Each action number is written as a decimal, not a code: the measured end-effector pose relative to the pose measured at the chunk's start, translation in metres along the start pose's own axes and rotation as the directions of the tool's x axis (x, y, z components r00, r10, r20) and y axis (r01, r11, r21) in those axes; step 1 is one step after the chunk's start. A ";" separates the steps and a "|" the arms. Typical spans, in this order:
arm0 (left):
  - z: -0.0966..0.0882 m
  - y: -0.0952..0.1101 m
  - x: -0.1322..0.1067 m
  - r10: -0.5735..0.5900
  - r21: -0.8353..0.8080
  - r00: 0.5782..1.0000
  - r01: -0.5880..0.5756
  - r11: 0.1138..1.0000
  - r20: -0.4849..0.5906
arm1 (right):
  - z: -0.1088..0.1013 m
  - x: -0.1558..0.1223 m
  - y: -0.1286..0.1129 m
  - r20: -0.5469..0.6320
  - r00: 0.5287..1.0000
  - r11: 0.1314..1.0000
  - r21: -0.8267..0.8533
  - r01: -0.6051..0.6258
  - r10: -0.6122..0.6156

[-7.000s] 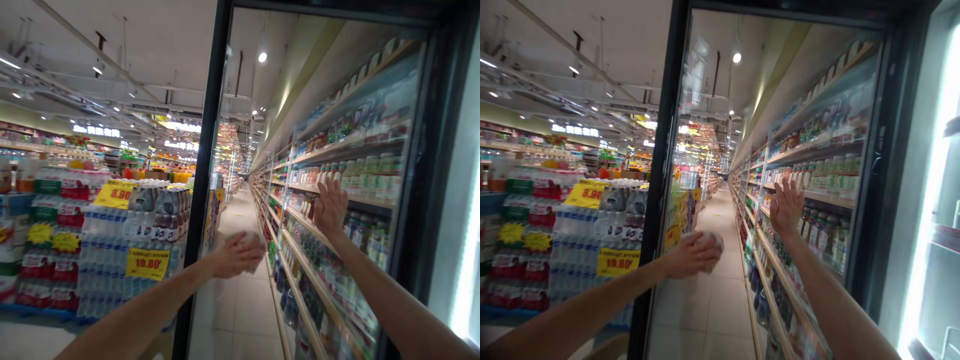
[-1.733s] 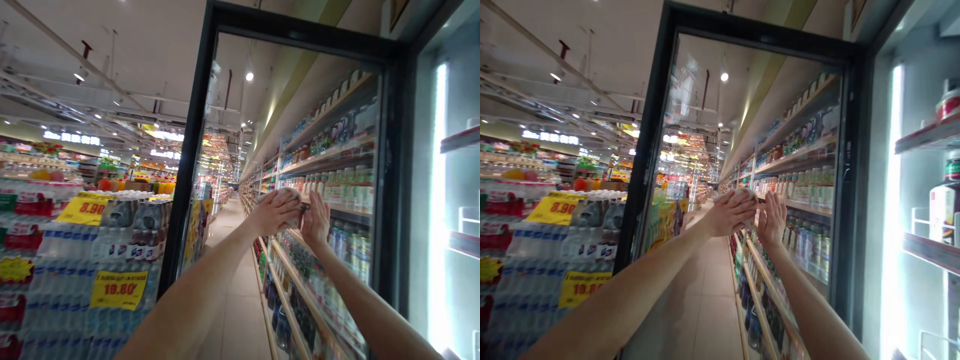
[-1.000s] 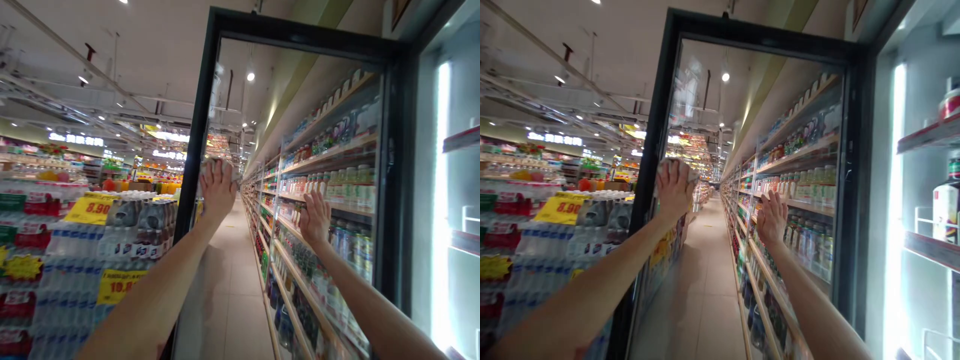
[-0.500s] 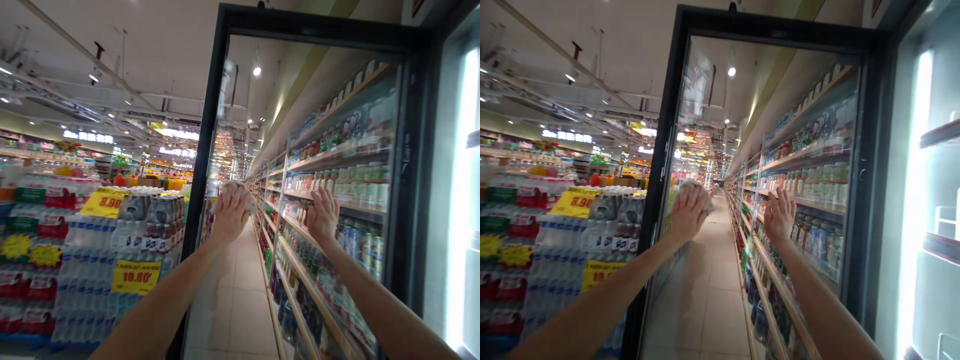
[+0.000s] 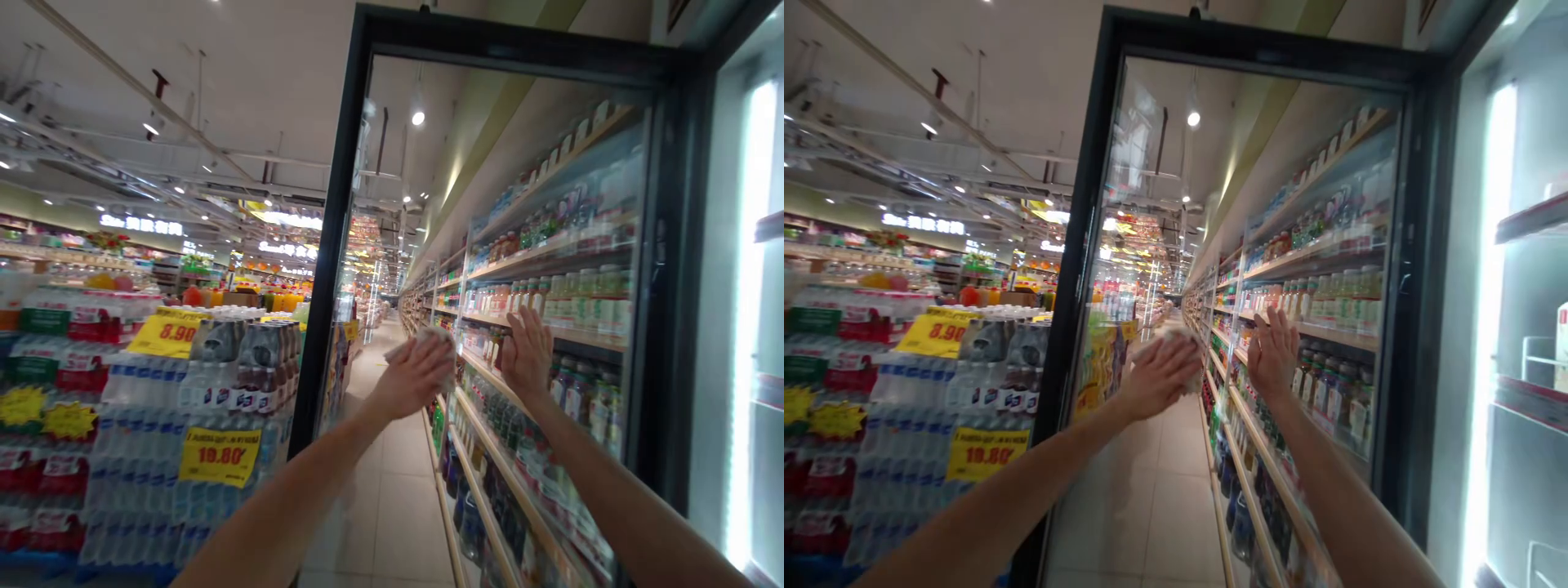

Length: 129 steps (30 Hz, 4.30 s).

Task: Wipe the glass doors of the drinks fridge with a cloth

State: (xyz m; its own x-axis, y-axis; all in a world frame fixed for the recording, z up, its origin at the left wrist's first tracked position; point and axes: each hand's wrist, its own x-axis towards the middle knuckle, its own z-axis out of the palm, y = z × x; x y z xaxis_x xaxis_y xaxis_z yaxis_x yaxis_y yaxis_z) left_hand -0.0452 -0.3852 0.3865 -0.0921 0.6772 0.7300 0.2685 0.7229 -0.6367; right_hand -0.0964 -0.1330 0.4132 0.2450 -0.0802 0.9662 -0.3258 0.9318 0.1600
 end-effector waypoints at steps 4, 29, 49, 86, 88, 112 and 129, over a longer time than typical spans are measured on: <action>-0.004 -0.012 0.001 0.150 -0.026 0.988 -0.149 0.989 0.027 | -0.001 0.000 0.000 0.017 1.000 1.000 0.008 -0.005 0.005; -0.003 -0.002 -0.021 0.134 -0.011 0.991 -0.135 0.991 -0.019 | -0.005 0.002 -0.001 0.031 0.999 1.000 0.018 -0.010 0.010; -0.012 -0.021 -0.053 -0.178 0.025 0.984 0.178 0.984 -0.018 | -0.003 0.001 0.001 0.052 0.998 0.999 0.042 -0.029 0.027; -0.010 0.000 0.016 0.252 -0.096 0.964 -0.244 0.965 0.081 | -0.005 0.000 0.003 0.023 0.999 0.997 0.077 -0.027 0.026; -0.010 -0.007 0.019 0.343 -0.116 0.934 -0.331 0.936 0.098 | -0.005 0.000 0.004 0.023 1.000 0.997 0.071 -0.022 0.020; -0.017 -0.037 0.047 -0.103 -0.083 0.981 0.091 0.992 -0.165 | -0.012 0.028 -0.078 -0.003 0.991 0.861 0.496 0.116 -0.132; -0.025 -0.021 0.005 -0.399 0.091 0.905 0.414 0.906 -0.150 | -0.027 0.024 0.032 0.132 0.890 0.898 -0.115 -0.424 0.437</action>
State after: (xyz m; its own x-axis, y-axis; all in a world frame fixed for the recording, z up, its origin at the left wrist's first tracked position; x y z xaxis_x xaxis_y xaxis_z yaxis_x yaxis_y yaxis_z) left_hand -0.0270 -0.4008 0.4098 -0.0469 0.3037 0.9516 0.1175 0.9477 -0.2967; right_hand -0.0760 -0.0957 0.4361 -0.0448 0.2889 0.9563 -0.2912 0.9119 -0.2891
